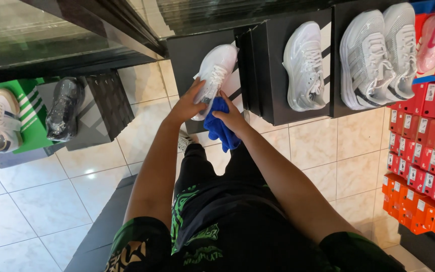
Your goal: Cleaning shoeboxes with a cloth and organizing them in a warehouse
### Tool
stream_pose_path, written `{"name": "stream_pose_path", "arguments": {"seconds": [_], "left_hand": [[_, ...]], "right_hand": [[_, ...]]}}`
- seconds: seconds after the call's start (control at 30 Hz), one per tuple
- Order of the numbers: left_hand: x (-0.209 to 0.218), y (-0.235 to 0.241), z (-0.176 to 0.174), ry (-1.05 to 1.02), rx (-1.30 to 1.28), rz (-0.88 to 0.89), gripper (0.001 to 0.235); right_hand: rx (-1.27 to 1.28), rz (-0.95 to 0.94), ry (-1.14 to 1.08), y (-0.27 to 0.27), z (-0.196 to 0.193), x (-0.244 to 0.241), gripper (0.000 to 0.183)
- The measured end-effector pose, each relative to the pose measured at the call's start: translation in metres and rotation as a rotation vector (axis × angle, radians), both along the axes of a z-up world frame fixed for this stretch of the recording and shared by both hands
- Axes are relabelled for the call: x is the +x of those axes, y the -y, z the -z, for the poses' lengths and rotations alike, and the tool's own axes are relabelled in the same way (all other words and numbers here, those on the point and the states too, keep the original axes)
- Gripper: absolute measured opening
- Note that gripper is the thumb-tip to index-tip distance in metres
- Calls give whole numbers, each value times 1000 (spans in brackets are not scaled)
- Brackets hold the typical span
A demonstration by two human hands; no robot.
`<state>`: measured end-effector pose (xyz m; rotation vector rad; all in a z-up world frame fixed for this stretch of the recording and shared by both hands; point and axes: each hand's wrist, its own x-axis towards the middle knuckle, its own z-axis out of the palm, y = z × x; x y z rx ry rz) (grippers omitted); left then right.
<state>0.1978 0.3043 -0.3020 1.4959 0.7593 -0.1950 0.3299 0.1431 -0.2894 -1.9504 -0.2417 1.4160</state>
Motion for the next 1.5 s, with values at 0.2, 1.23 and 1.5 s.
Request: {"name": "stream_pose_path", "arguments": {"seconds": [0.2,1.23,1.5], "left_hand": [[-1,14,17,49,262,-118,73],[16,315,-175,290,-8,-1058,43],[-51,422,-147,368,114,-1523,58]], "right_hand": [[-131,-3,73,31,29,5,80],[722,-818,-91,122,-135,83,55],[689,-1271,-420,145,-158,-11,69]]}}
